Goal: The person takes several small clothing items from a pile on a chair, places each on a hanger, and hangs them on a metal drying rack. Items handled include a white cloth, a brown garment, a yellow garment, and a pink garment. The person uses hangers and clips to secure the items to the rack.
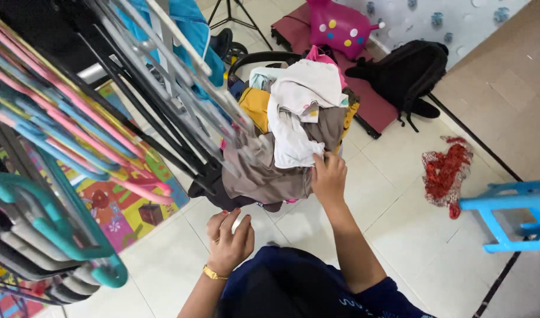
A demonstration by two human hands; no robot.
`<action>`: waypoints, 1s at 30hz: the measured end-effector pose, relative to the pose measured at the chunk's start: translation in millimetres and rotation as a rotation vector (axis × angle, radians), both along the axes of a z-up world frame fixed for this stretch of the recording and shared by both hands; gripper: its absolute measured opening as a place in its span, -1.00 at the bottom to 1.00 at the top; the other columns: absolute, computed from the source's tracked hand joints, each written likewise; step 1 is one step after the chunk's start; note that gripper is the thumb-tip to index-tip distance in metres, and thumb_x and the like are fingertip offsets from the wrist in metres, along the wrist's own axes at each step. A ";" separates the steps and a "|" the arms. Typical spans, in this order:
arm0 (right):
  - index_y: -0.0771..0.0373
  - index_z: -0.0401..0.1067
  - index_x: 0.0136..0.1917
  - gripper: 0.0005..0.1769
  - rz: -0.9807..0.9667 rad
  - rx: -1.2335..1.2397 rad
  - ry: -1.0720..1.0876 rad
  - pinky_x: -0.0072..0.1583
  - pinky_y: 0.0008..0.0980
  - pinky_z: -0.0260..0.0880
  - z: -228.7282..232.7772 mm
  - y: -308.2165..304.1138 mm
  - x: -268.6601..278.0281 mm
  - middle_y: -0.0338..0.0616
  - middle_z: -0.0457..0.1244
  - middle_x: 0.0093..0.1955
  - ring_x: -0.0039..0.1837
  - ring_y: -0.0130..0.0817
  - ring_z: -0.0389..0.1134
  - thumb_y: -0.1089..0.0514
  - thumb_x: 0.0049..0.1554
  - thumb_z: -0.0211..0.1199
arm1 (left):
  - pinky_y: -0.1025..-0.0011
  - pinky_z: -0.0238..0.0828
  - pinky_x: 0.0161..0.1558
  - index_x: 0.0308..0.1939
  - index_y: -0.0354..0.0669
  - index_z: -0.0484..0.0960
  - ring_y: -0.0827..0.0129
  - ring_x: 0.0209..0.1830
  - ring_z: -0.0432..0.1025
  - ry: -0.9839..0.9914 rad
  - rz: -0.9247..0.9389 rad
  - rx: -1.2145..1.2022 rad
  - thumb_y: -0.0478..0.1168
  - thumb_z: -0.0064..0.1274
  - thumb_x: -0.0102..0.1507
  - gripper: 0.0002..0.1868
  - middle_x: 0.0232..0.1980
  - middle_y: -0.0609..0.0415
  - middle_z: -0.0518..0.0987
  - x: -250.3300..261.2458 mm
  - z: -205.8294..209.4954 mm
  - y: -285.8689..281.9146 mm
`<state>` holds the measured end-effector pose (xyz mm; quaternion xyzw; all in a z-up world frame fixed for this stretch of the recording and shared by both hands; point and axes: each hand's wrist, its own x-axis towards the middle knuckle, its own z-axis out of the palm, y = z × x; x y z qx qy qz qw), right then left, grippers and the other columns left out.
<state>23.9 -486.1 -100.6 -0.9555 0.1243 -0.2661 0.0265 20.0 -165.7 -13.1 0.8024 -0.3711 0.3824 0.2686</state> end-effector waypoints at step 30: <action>0.04 0.49 -0.16 -0.72 0.972 0.331 -0.027 0.14 -0.12 0.28 42.6 61.5 9.4 -0.20 0.28 -0.04 0.11 -0.07 0.34 -0.16 0.18 0.25 | 0.08 0.59 -0.21 -0.06 -0.29 0.47 0.04 -0.23 0.58 2.225 -0.467 -1.602 0.06 -0.02 0.33 -0.57 -0.13 -0.13 0.61 51.9 -71.7 -100.5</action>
